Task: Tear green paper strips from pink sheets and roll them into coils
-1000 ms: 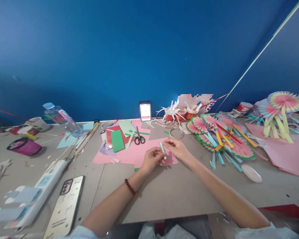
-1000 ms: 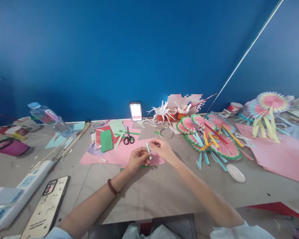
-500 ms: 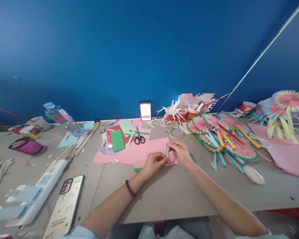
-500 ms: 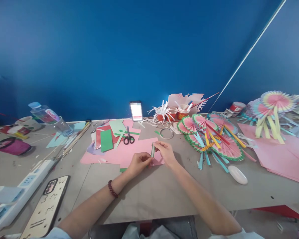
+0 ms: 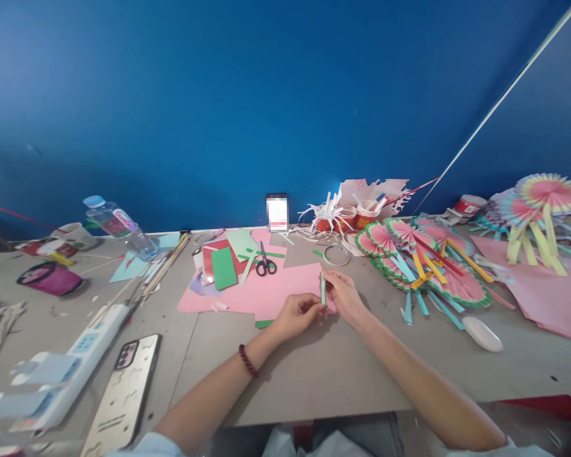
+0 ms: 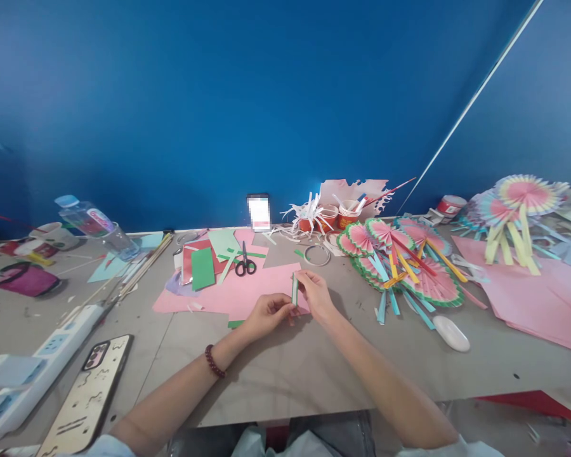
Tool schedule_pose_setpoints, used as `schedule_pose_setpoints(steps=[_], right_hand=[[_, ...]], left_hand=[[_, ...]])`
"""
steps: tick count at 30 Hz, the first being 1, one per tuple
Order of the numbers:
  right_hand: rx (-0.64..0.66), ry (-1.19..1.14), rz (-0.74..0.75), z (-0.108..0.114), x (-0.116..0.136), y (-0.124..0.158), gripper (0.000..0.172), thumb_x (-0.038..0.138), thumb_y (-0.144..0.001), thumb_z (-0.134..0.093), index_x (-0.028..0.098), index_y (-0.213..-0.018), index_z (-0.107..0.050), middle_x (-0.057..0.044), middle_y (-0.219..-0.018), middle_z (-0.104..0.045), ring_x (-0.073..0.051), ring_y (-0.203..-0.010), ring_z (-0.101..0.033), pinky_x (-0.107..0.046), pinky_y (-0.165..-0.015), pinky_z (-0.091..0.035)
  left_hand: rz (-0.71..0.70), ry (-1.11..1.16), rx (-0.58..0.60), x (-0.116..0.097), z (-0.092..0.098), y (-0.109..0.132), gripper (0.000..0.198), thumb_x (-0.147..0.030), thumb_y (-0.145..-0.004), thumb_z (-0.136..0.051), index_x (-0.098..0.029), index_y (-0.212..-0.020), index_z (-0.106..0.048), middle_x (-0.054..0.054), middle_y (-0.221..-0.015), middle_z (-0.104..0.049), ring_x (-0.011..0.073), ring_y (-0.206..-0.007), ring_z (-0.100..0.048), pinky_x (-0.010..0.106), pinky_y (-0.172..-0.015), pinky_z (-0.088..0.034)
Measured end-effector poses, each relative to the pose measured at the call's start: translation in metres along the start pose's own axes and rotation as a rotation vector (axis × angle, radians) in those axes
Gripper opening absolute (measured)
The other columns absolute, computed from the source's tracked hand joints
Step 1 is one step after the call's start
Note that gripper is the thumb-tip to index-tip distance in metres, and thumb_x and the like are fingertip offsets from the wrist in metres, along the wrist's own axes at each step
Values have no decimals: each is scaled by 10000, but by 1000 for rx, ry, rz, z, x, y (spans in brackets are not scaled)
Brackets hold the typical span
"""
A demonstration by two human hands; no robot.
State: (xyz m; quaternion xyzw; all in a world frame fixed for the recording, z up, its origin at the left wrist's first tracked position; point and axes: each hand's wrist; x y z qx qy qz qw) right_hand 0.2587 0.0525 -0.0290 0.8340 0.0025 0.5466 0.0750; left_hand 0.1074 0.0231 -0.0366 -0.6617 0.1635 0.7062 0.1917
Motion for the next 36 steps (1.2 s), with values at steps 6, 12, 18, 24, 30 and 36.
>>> schedule_pose_setpoints(steps=[6,12,18,24,30,36], right_hand=[[109,-10,-46,-6,6,6,501,550,-490,-957,182,-747,-732,14,-677,-677,-117,-638,-561,-262,-637,-475],[223,126,5,-1,9,7,589,496,-636,-907,206,-1079,-647,76,-633,-621,-98,-565,-494,-245,-566,-371],[285,266,75,2,8,3,518,517,-682,-864,223,-1010,-591,65,-617,-646,-118,-553,-506,-276,-597,-368],[301,320,97,6,3,-2,466,513,-656,-865,242,-938,-613,52,-619,-645,-147,-573,-551,-281,-592,-401],[308,368,112,8,2,-4,415,521,-655,-847,227,-851,-629,25,-671,-641,-160,-624,-574,-298,-619,-441],[268,404,193,5,5,-2,309,475,-697,-815,220,-770,-655,14,-719,-661,-163,-686,-590,-328,-711,-489]], left_hand=[[-109,-195,-109,-7,2,4,420,-507,-845,-691,-175,-607,-596,-14,-541,-567,107,-522,-476,237,-527,-350],[-136,21,-360,-9,8,-2,346,-506,-815,-716,-172,-762,-644,-26,-622,-566,97,-540,-451,225,-518,-371],[-58,229,-376,-6,9,-8,472,-615,-700,-796,-173,-748,-636,-52,-542,-495,72,-450,-382,209,-435,-328],[-49,283,-390,-1,10,-11,466,-591,-664,-826,-170,-727,-637,-40,-559,-540,63,-439,-396,211,-440,-347],[-22,274,-374,0,12,-11,428,-548,-661,-829,-171,-720,-633,-47,-555,-536,65,-441,-402,212,-446,-338],[-32,254,-358,-1,13,-10,414,-512,-659,-841,-178,-692,-599,-58,-557,-534,60,-465,-395,212,-479,-347]])
Point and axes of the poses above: each hand's wrist, its own y-axis away from the middle knuckle, its own z-axis out of the back of the hand, x = y × z
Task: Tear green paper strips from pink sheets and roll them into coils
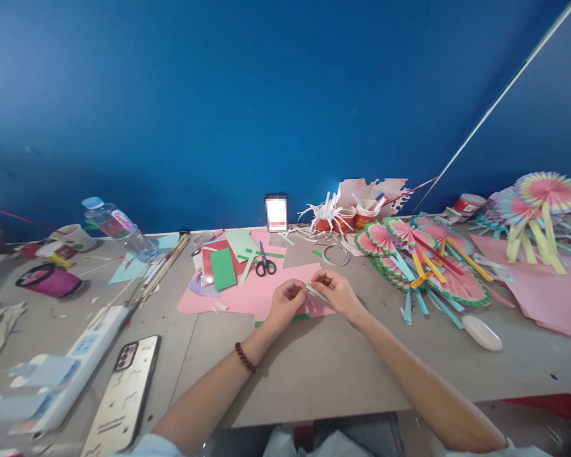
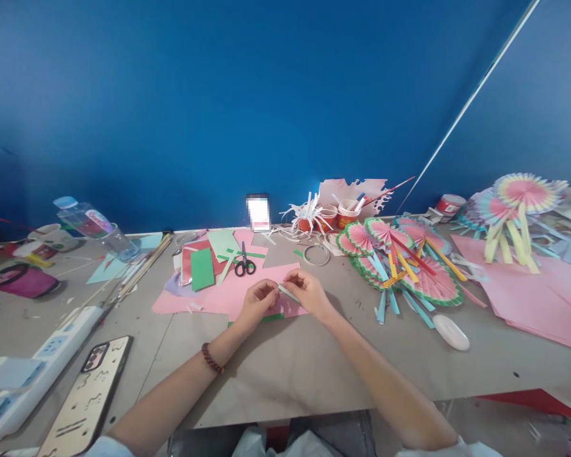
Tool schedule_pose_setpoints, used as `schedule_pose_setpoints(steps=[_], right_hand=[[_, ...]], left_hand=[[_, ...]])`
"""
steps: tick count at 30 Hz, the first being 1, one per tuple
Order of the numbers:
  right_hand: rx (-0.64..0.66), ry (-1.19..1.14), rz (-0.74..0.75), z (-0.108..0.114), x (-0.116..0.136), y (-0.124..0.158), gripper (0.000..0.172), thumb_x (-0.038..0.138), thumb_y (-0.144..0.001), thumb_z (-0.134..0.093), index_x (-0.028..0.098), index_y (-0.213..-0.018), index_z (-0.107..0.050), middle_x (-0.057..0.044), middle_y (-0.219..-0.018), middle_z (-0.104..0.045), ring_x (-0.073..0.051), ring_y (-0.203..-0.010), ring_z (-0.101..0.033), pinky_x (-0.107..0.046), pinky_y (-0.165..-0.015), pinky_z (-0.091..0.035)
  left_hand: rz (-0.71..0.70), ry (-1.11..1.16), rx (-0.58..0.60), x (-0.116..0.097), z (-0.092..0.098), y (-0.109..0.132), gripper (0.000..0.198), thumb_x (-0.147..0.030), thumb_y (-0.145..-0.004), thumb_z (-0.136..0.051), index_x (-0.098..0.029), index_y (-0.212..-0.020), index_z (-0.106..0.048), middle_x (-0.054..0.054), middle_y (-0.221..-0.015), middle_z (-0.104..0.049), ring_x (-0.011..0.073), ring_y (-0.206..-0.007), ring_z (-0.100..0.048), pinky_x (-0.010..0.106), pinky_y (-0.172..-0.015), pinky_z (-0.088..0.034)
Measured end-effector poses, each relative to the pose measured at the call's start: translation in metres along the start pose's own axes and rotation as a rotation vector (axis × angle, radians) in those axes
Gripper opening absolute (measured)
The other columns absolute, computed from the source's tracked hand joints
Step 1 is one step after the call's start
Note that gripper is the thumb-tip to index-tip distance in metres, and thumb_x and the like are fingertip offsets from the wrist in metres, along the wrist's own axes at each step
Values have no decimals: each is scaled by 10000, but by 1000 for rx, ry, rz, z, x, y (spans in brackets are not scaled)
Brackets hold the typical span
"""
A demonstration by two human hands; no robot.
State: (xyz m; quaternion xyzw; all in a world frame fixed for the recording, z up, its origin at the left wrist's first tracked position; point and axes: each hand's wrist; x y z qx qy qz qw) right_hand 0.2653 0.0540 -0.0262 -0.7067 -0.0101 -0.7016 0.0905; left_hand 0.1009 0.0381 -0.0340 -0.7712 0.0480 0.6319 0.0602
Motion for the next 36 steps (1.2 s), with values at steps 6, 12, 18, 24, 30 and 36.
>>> schedule_pose_setpoints(steps=[6,12,18,24,30,36], right_hand=[[-81,155,147,-3,5,6,209,425,-773,-752,223,-775,-696,-19,-771,-706,-176,-705,-618,-317,-701,-526],[-137,426,432,-3,7,9,131,338,-852,-687,257,-780,-760,-65,-834,-737,-227,-820,-664,-367,-783,-554],[-102,541,518,1,-2,9,148,308,-897,-659,264,-855,-795,-68,-858,-763,-237,-862,-682,-385,-814,-560],[-80,586,548,-1,-2,10,185,282,-920,-626,263,-827,-786,-82,-833,-775,-247,-838,-682,-404,-804,-568],[-65,553,500,-2,1,10,171,306,-907,-647,270,-788,-766,-78,-812,-774,-254,-814,-682,-418,-811,-562],[-100,529,484,-4,2,12,174,273,-886,-627,259,-747,-730,-71,-774,-752,-244,-797,-671,-383,-770,-544]], left_hand=[[-9,6,-11,1,1,0,398,-513,-694,-835,-177,-734,-624,-61,-533,-509,75,-468,-417,226,-491,-367],[-44,-9,-37,0,2,0,400,-541,-716,-811,-174,-753,-658,-57,-526,-500,79,-464,-420,230,-481,-378],[-55,-60,-69,0,0,2,426,-573,-719,-797,-168,-772,-674,-30,-593,-580,81,-476,-451,230,-487,-381],[-172,-230,-96,-4,-2,5,273,-438,-787,-733,-176,-722,-697,3,-659,-623,108,-552,-485,243,-552,-388],[-222,-322,-84,-4,-1,7,219,-386,-816,-679,-192,-717,-705,12,-680,-639,127,-586,-505,250,-579,-402],[-237,-331,-73,-5,-2,7,238,-402,-823,-686,-190,-715,-692,10,-684,-632,128,-591,-509,250,-578,-398]])
Point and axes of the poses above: each hand's wrist, its own y-axis away from the middle knuckle, its own z-axis out of the back of the hand, x = y × z
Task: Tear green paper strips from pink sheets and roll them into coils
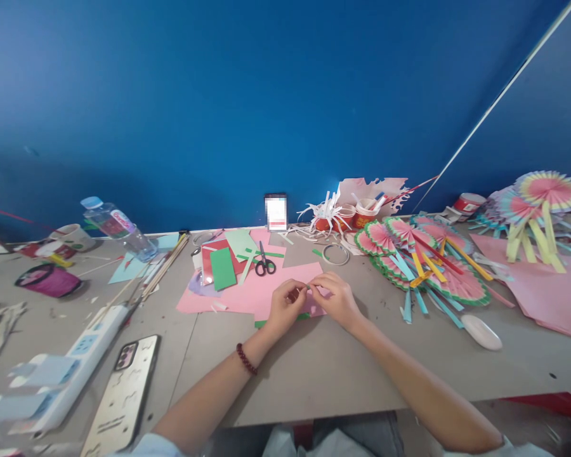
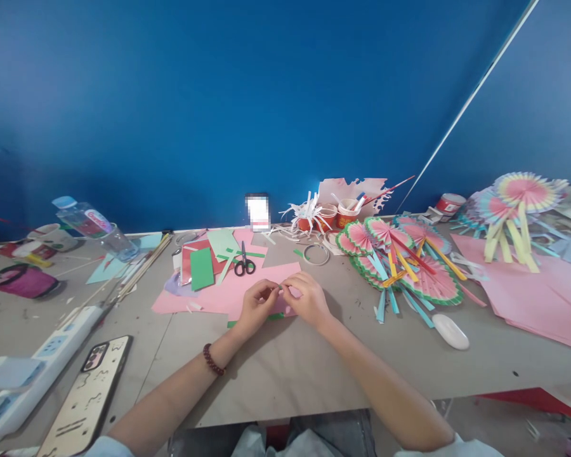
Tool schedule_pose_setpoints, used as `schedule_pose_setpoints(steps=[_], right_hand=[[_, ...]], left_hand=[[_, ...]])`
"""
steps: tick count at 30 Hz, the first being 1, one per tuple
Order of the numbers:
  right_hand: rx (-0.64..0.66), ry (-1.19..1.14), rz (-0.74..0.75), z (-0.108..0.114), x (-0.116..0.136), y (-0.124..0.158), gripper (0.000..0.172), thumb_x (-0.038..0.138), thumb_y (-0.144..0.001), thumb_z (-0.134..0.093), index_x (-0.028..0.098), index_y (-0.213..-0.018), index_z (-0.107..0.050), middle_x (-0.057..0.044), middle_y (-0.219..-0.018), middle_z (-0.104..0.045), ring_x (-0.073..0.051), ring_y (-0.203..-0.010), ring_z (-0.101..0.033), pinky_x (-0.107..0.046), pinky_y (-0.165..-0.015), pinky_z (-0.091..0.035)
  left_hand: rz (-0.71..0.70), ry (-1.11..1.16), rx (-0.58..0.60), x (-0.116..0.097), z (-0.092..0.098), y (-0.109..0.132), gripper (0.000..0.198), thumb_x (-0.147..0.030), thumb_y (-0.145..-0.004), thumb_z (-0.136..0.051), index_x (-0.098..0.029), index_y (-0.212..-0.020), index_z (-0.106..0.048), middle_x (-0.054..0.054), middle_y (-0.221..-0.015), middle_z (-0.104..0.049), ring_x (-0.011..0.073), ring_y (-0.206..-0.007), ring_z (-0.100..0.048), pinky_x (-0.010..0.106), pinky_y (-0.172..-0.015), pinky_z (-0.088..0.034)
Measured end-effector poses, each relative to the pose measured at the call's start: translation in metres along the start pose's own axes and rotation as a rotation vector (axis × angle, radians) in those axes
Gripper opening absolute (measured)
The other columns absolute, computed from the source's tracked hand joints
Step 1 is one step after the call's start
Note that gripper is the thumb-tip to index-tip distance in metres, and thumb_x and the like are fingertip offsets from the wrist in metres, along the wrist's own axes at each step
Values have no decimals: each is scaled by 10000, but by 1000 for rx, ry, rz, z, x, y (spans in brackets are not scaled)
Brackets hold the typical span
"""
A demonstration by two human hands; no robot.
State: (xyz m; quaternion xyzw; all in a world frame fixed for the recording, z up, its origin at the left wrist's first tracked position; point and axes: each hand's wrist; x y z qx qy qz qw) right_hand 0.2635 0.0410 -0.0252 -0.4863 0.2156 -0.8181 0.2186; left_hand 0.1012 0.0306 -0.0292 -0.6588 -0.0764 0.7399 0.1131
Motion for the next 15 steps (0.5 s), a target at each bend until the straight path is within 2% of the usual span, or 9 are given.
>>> schedule_pose_setpoints(steps=[5,10,15], right_hand=[[-29,-63,-125,-2,5,1,152,269,-839,-628,248,-710,-705,-48,-724,-716,-211,-707,-635,-338,-702,-519],[-83,-220,-314,-3,6,0,170,355,-784,-684,239,-660,-679,-16,-685,-692,-173,-636,-594,-299,-640,-497],[-144,-483,-588,-3,-5,-5,327,516,-681,-799,211,-686,-679,13,-598,-632,-139,-554,-551,-272,-554,-443]], left_hand=[[-15,-4,12,-2,1,0,238,-396,-845,-669,-190,-730,-693,19,-703,-640,132,-599,-508,256,-586,-406],[23,13,-6,0,1,0,244,-411,-816,-692,-192,-710,-679,13,-702,-634,130,-601,-510,249,-576,-395],[37,82,-58,4,0,0,246,-410,-798,-722,-194,-701,-654,1,-689,-610,119,-588,-504,242,-558,-391]])
Point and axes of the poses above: each hand's wrist, its own y-axis away from the middle knuckle, its own z-axis out of the back of the hand, x = y × z
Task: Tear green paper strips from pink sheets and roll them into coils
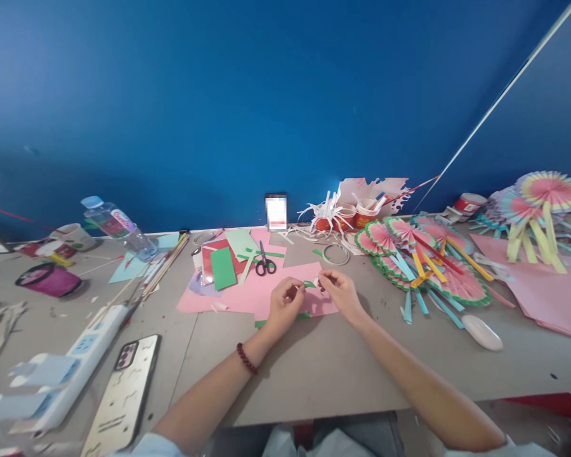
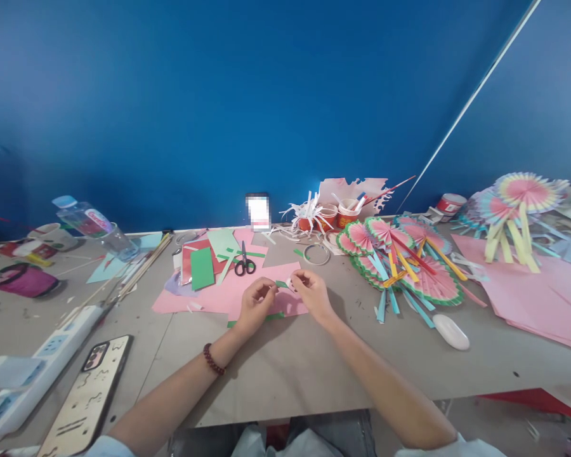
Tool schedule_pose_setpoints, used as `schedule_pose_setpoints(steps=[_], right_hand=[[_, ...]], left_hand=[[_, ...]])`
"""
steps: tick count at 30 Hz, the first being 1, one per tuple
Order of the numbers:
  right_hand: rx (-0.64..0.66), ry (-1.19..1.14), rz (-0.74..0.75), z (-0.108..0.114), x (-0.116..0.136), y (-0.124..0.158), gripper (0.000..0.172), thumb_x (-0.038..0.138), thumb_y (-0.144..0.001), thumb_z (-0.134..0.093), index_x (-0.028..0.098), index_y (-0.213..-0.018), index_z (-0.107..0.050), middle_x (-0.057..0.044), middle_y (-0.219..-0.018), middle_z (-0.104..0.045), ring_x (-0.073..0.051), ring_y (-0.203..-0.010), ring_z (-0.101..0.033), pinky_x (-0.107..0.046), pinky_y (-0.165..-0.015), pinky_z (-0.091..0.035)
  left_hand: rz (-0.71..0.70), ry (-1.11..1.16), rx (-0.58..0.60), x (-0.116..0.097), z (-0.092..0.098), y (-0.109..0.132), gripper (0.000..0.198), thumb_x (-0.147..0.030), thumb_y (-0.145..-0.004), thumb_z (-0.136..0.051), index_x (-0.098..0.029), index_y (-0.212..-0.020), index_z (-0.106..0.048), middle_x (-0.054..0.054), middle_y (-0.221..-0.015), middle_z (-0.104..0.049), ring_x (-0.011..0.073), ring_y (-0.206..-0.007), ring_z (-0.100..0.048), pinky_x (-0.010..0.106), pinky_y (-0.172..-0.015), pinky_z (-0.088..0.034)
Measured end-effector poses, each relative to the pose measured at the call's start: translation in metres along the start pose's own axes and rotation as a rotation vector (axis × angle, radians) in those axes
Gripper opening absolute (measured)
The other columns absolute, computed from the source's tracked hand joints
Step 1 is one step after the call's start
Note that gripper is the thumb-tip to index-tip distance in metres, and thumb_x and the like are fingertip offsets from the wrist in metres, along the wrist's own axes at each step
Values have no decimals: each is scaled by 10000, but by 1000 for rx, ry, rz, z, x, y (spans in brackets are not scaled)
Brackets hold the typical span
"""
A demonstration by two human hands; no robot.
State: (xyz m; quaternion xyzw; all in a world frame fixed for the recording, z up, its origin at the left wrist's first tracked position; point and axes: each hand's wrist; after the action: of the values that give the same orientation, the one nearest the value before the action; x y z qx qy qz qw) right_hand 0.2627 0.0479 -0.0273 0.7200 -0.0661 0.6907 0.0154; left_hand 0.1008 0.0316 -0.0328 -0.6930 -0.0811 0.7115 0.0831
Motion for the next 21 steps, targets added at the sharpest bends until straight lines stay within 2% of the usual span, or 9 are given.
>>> schedule_pose_setpoints(steps=[5,9,12,18,21], right_hand=[[-71,-261,-135,3,-5,-9,389,510,-576,-876,201,-685,-667,35,-574,-604,-110,-518,-520,-260,-527,-436],[-187,-434,-175,9,-7,-17,346,419,-540,-884,207,-659,-638,38,-582,-602,-105,-510,-513,-260,-493,-446],[-269,-481,-169,20,-6,-27,308,374,-543,-862,217,-661,-624,42,-589,-607,-110,-515,-542,-260,-478,-471],[-444,-536,-50,45,8,-49,361,347,-551,-907,217,-724,-618,20,-677,-702,-135,-584,-654,-248,-500,-527],[-442,-399,124,51,22,-62,406,446,-583,-913,217,-761,-629,16,-699,-719,-168,-640,-699,-291,-584,-579]], left_hand=[[146,246,-80,6,4,-7,361,-525,-762,-746,-198,-698,-606,-47,-530,-536,86,-439,-423,242,-482,-384],[247,396,-181,9,8,-15,392,-532,-696,-778,-200,-691,-569,-30,-607,-592,78,-440,-459,229,-432,-391],[295,443,-233,11,8,-20,418,-526,-618,-805,-203,-691,-550,-29,-625,-608,74,-425,-461,213,-388,-360],[309,440,-220,10,8,-20,377,-479,-618,-791,-190,-683,-557,-35,-589,-596,66,-427,-459,196,-409,-357],[281,424,-187,9,7,-18,342,-455,-645,-775,-183,-680,-570,-30,-612,-614,54,-431,-445,195,-428,-363]])
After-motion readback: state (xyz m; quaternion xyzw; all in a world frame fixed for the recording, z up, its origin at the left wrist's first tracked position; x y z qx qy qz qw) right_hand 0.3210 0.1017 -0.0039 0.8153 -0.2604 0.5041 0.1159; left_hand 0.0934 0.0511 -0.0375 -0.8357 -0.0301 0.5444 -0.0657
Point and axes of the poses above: each hand's wrist, its own y-axis away from the middle knuckle, its own z-axis out of the back of the hand, x = y × z
